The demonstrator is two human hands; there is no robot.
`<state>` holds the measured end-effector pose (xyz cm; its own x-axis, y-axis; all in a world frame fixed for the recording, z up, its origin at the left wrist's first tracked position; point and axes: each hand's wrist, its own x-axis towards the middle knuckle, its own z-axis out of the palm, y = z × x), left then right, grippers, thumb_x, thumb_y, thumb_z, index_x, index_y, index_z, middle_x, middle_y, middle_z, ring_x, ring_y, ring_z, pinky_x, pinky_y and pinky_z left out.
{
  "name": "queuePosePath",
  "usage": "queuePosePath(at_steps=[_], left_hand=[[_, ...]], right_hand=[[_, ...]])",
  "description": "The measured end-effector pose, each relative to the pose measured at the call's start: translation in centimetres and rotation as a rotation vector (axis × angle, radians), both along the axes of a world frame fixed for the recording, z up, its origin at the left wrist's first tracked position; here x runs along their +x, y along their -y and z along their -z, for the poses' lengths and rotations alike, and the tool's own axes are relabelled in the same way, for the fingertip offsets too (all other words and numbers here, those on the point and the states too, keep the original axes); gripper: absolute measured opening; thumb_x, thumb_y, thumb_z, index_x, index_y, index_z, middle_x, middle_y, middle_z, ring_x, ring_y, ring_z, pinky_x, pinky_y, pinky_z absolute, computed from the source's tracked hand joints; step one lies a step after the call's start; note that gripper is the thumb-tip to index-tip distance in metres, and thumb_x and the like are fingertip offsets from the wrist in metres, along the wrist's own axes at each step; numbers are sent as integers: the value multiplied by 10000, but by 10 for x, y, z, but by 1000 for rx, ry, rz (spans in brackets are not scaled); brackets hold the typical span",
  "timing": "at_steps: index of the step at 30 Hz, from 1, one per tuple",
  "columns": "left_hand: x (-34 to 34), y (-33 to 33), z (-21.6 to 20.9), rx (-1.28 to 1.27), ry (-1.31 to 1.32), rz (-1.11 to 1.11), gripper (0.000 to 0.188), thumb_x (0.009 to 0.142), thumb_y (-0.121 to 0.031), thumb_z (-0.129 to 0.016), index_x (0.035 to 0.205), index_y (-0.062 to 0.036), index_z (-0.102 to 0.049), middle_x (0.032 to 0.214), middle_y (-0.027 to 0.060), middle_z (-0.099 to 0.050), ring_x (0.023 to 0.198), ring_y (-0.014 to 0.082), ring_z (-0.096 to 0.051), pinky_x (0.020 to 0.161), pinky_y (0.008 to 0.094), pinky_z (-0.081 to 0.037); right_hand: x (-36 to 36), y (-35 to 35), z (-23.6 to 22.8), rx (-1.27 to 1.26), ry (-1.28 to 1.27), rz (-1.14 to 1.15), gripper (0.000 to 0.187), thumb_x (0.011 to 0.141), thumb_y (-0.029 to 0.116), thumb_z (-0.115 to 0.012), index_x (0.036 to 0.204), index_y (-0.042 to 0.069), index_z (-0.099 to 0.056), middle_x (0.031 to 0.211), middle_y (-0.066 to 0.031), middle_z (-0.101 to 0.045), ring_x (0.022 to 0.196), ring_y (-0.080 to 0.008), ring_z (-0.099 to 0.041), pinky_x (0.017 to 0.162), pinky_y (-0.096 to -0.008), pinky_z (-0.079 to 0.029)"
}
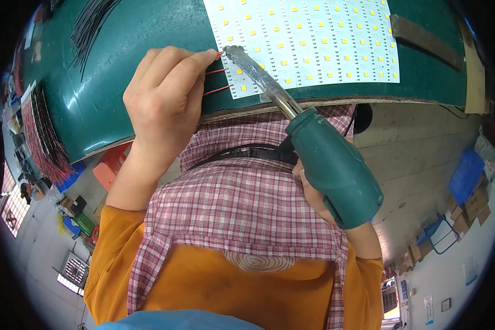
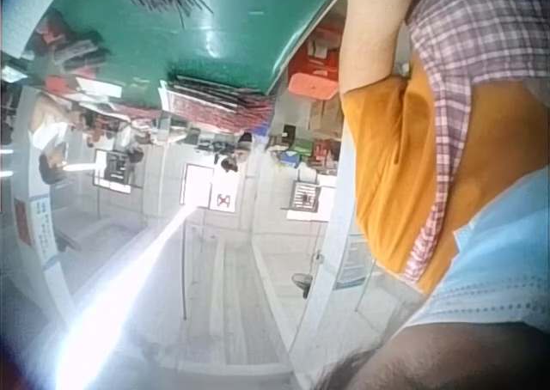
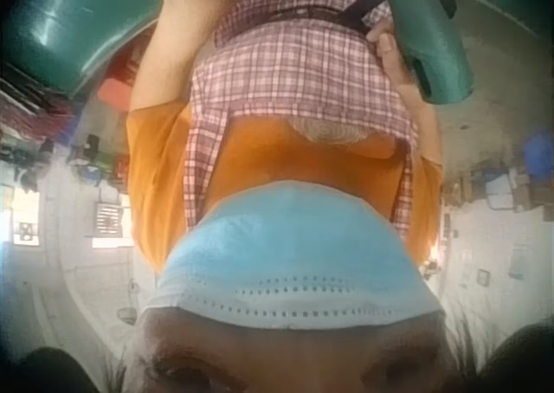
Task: Soldering multiple wires onto a large LED panel at a factory workbench.
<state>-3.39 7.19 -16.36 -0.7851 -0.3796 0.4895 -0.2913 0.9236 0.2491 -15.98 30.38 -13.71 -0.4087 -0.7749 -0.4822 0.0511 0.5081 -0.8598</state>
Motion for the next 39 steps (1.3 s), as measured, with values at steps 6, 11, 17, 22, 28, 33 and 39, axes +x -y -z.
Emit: queuePosePath(at_steps=[6, 11, 17, 22, 28, 33, 39], left_hand=[[-1, -1, -3, -17, 23, -2, 167, 608, -38, -588, 763, -79, -633, 699, 11, -530, 638, 172, -530, 503, 280, -450], [2, -2, -9, 67, 75, -18, 216, 632, 55, -645, 813, -63, -657, 705, 35, -567, 634, 195, -545, 546, 289, -448], [5, 14, -10, 173, -18, -12, 180, 668, 62, -636, 808, -49, -654, 706, 44, -571, 636, 191, -546, 549, 281, -441], [3, 9, -13, 126, 8, -20, 164, 673, 61, -644, 798, -45, -654, 690, 42, -565, 625, 183, -544, 537, 275, -437], [0, 8, -12, 65, -1, -15, 177, 653, 51, -660, 791, -59, -660, 684, 33, -563, 618, 181, -543, 526, 279, -440], [1, 6, -13, 47, 16, -30, 188, 648, 48, -661, 796, -67, -663, 686, 28, -564, 625, 182, -548, 531, 283, -447], [0, 8, -15, 72, 53, -35, 185, 659, 55, -647, 802, -62, -661, 702, 29, -569, 643, 188, -552, 544, 287, -447]], right_hand=[[-5, -4, 4, -52, 273, 19, 177, 834, 66, -600, 1009, 39, -600, 877, -54, -647, 798, -143, -624, 729, -249, -496], [-8, 6, -9, -89, 150, -18, 120, 833, 38, -595, 951, 39, -608, 842, -44, -633, 782, -141, -605, 708, -254, -487], [2, 17, -5, -135, 39, -24, 122, 833, 32, -595, 954, 40, -607, 846, -36, -633, 794, -136, -604, 710, -259, -485], [-4, 9, -13, -12, 82, -93, 150, 841, 75, -598, 988, 49, -599, 879, -39, -636, 871, -144, -595, 809, -280, -472], [4, 10, -9, 38, 137, -30, 143, 859, 141, -563, 954, 35, -566, 839, -46, -602, 782, -108, -534, 746, -254, -433], [0, 19, -15, -69, -85, -177, 190, 866, 151, -538, 1009, 28, -517, 772, -68, -576, 624, -81, -490, 584, -223, -425], [1, 19, -14, -181, 11, -39, 356, 877, 140, -543, 1206, 57, -432, 796, -110, -588, 610, -99, -485, 565, -237, -426]])
